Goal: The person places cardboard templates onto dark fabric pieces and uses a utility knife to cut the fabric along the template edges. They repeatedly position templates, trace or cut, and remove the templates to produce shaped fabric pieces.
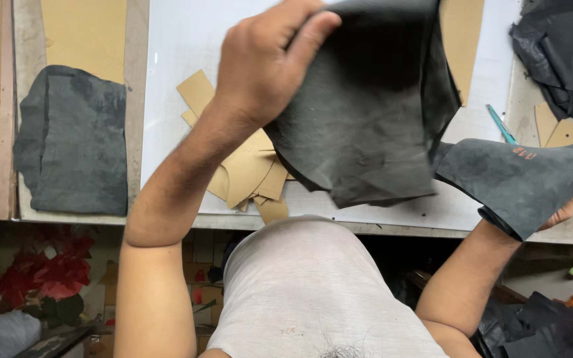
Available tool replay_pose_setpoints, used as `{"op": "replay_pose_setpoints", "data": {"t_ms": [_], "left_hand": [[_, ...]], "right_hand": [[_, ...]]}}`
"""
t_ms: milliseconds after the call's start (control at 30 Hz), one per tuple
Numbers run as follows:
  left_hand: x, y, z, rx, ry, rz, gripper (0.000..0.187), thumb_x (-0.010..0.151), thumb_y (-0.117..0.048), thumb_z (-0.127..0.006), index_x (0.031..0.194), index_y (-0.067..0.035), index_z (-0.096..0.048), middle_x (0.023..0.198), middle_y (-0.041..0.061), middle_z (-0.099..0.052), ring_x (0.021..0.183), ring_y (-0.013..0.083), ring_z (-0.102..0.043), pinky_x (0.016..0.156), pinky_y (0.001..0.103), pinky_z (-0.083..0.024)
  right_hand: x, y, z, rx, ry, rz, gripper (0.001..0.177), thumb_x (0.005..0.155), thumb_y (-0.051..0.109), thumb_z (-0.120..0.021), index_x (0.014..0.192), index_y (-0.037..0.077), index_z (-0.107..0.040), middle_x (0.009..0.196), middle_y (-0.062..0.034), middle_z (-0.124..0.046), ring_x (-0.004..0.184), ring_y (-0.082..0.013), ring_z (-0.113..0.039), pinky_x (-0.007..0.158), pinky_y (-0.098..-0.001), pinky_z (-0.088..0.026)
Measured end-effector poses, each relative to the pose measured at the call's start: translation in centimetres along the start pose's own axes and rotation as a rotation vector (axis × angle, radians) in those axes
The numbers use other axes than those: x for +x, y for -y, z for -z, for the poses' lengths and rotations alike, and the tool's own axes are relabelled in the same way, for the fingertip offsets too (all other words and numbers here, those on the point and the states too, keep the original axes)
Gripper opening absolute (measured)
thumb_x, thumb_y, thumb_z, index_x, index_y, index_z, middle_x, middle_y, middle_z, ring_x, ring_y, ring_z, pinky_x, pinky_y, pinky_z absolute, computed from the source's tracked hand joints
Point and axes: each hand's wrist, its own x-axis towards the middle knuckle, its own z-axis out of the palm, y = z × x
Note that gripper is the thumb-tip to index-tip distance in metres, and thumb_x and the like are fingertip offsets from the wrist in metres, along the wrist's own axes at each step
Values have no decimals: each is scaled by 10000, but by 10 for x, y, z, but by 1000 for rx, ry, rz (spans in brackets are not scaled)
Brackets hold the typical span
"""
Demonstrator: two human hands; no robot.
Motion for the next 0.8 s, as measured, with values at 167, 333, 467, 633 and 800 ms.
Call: {"op": "replay_pose_setpoints", "data": {"t_ms": [167, 333, 467, 633, 800], "left_hand": [[-98, 57, 3, -178, -130, 602, 290, 1145, -250, -579, 989, -7, -612, 809, -27, -502, 763, 65, -439, 658, 268, -398], [-230, 96, -17, -108, -236, 1023, 299, 1111, -264, -547, 959, -14, -609, 778, -21, -586, 723, 57, -500, 644, 253, -443], [-272, 105, -27, -420, -344, 1027, 198, 1072, -213, -591, 1033, -21, -624, 847, -21, -686, 753, 41, -574, 679, 221, -479], [-261, 83, -13, -407, -384, 1077, 172, 1086, -165, -637, 1083, 6, -623, 773, -1, -640, 648, 41, -460, 588, 226, -371], [-253, 60, -2, 48, -172, 1171, 505, 922, -168, -712, 1376, -67, -513, 837, 7, -668, 591, 75, -611, 564, 238, -503]], "right_hand": [[-3, 20, 5, -182, 38, 98, 274, 1212, 182, -542, 1321, -61, -610, 1112, -216, -733, 925, -292, -742, 816, -404, -619], [17, 38, -39, 57, -16, -91, 319, 1192, 230, -539, 1284, -63, -627, 1052, -215, -718, 895, -304, -724, 861, -421, -637], [30, 47, -115, 472, -199, -583, 322, 1026, 228, -575, 1163, -58, -629, 1015, -189, -703, 973, -282, -728, 960, -383, -642], [-20, 32, -260, -38, 420, -594, 298, 1015, 66, -804, 1233, -93, -679, 1154, -166, -731, 1002, -196, -727, 968, -340, -615], [-104, -2, -368, -114, 1165, -741, 999, 848, 366, -824, 1599, 66, -238, 1642, -254, -262, 1496, -360, -347, 1127, -472, -448]]}}
